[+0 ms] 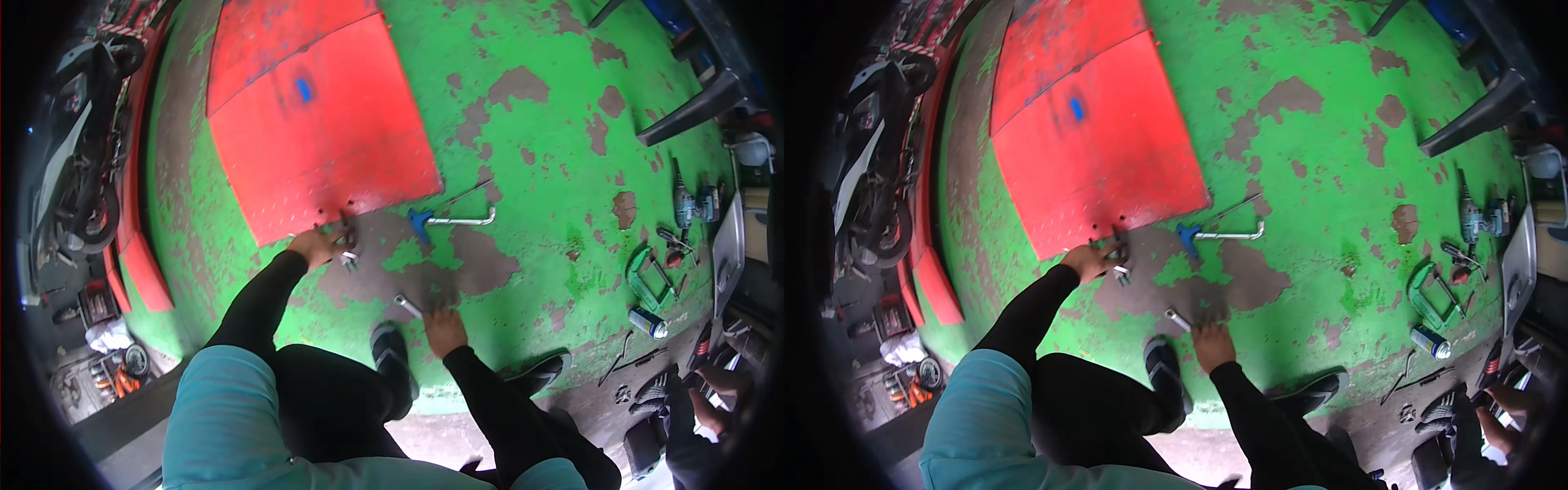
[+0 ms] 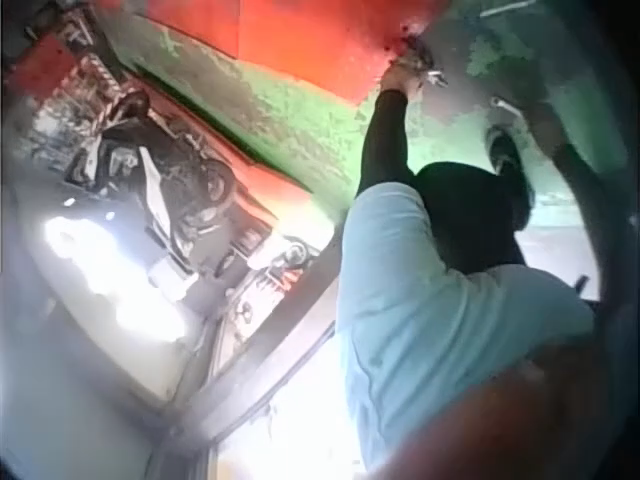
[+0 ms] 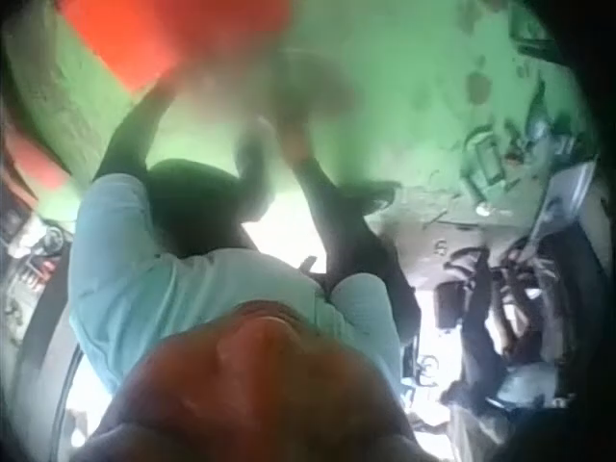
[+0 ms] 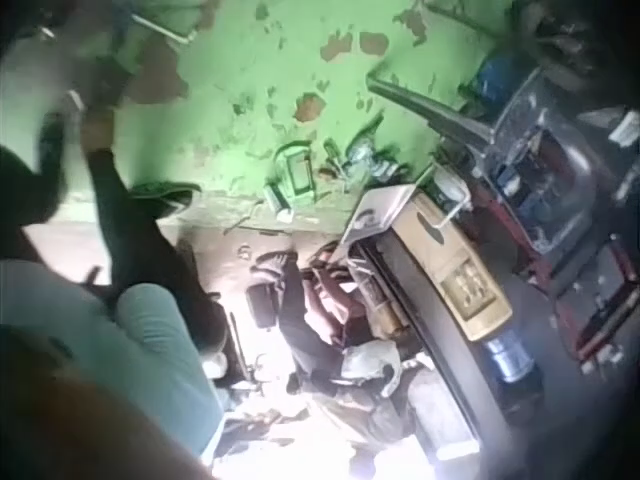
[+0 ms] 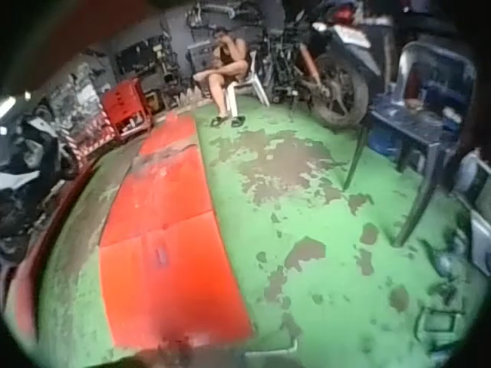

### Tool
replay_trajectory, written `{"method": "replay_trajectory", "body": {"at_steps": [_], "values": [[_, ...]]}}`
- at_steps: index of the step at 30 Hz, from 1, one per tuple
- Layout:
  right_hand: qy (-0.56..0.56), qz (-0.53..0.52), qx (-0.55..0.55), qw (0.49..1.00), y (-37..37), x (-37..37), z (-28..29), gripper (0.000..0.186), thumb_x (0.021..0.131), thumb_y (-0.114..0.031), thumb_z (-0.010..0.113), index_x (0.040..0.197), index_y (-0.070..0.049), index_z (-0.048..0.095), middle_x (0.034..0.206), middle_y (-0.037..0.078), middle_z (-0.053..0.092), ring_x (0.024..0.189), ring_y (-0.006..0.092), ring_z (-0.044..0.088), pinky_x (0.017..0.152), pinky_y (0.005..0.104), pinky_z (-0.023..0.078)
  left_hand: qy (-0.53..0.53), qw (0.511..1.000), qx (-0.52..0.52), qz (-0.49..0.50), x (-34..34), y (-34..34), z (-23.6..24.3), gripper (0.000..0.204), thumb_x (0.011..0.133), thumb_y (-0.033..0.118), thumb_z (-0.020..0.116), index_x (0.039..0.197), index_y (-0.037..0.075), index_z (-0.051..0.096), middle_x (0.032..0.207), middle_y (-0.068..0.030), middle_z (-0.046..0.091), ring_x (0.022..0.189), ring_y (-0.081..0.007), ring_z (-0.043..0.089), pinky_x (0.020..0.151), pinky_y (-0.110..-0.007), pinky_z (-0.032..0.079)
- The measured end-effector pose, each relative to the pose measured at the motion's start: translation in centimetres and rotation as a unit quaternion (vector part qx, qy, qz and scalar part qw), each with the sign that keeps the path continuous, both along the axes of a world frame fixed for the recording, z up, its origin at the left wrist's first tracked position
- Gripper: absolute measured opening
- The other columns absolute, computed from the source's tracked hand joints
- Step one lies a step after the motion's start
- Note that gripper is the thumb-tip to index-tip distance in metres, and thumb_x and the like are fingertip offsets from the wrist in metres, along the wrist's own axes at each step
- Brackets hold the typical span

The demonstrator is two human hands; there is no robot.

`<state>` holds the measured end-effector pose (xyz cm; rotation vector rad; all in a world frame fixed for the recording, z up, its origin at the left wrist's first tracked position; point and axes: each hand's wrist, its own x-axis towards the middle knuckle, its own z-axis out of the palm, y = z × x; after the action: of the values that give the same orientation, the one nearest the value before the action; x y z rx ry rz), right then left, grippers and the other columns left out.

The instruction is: Repairing or adjusting motorcycle handlebar controls using tools in a service shop.

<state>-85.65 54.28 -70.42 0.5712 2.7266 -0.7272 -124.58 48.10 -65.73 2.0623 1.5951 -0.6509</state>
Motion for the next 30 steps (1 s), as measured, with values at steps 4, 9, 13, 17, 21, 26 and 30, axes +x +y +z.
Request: {"method": "replay_trajectory", "body": {"at_steps": [4, 9, 13, 17, 21, 26, 30], "values": [[0.052, 0.033, 0.014, 0.998, 0.3, 0.3, 0.4, 0.017, 0.086, -0.018, 0.056, 0.098, -0.008, 0.062, 0.088, 0.009, 0.062, 0.091, 0.0258, 0.062, 0.078, 0.0411, 0.046, -0.020, 0.997, -0.070, -0.036, -1.6, 1.4, -1.1, 0.045, 0.078, 0.021, 0.068, 0.122, 0.023, 0.060, 0.121, -0.0068, 0.058, 0.084, -0.0281, 0.069, 0.068, -0.044, 0.058], [-0.036, -0.054, -0.012, 0.998, 2.5, 3.1, 0.5, 0.012, 0.082, -0.016, 0.060, 0.090, -0.007, 0.061, 0.090, 0.013, 0.062, 0.079, 0.0307, 0.065, 0.071, 0.0473, 0.051, -0.032, 0.998, -0.030, -0.036, 1.6, 6.7, -0.2, 0.038, 0.072, 0.034, 0.070, 0.103, 0.013, 0.060, 0.095, -0.0100, 0.064, 0.076, -0.0307, 0.068, 0.064, -0.046, 0.055], [-0.051, -0.017, -0.091, 0.994, 7.7, 9.0, 3.7, 0.018, 0.078, -0.015, 0.061, 0.094, -0.006, 0.063, 0.093, 0.015, 0.063, 0.077, 0.0352, 0.066, 0.070, 0.0503, 0.052, -0.088, 0.991, 0.036, 0.091, 8.3, 14.1, 1.4, 0.043, 0.070, 0.038, 0.070, 0.099, 0.008, 0.057, 0.077, -0.0148, 0.066, 0.075, -0.0369, 0.066, 0.067, -0.050, 0.052], [-0.179, -0.021, -0.192, 0.965, 13.5, 16.4, 9.4, 0.031, 0.074, -0.025, 0.062, 0.099, -0.007, 0.068, 0.092, 0.017, 0.068, 0.086, 0.0391, 0.068, 0.075, 0.0492, 0.054, -0.110, 0.984, 0.045, 0.133, 12.8, 21.3, 0.0, 0.063, 0.069, 0.046, 0.073, 0.112, 0.004, 0.054, 0.085, -0.0198, 0.069, 0.081, -0.0412, 0.067, 0.073, -0.049, 0.053], [-0.184, -0.171, -0.210, 0.945, 14.3, 26.8, 13.8, 0.039, 0.074, -0.040, 0.067, 0.093, -0.006, 0.069, 0.089, 0.018, 0.069, 0.091, 0.0394, 0.067, 0.079, 0.0486, 0.053, -0.066, 0.974, 0.047, 0.211, 15.9, 24.5, -1.2, 0.084, 0.067, 0.056, 0.078, 0.117, -0.004, 0.046, 0.085, -0.0213, 0.070, 0.083, -0.0381, 0.069, 0.073, -0.049, 0.053], [-0.295, -0.400, -0.200, 0.844, 12.6, 35.4, 15.4, 0.049, 0.083, -0.050, 0.063, 0.094, -0.004, 0.071, 0.096, 0.021, 0.070, 0.094, 0.0390, 0.067, 0.082, 0.0469, 0.052, -0.087, 0.980, 0.105, 0.142, 15.6, 23.2, -4.9, 0.051, 0.063, 0.041, 0.081, 0.093, 0.003, 0.065, 0.086, -0.0200, 0.070, 0.085, -0.0392, 0.068, 0.074, -0.049, 0.053], [-0.255, -0.564, -0.157, 0.770, 10.9, 40.6, 12.2, 0.055, 0.093, -0.054, 0.052, 0.096, -0.003, 0.072, 0.098, 0.023, 0.070, 0.096, 0.0406, 0.066, 0.085, 0.0471, 0.050, -0.072, 0.988, 0.078, 0.111, 17.3, 24.0, -4.9, 0.040, 0.060, 0.034, 0.081, 0.083, 0.003, 0.070, 0.084, -0.0205, 0.070, 0.083, -0.0395, 0.067, 0.075, -0.049, 0.054]]}}
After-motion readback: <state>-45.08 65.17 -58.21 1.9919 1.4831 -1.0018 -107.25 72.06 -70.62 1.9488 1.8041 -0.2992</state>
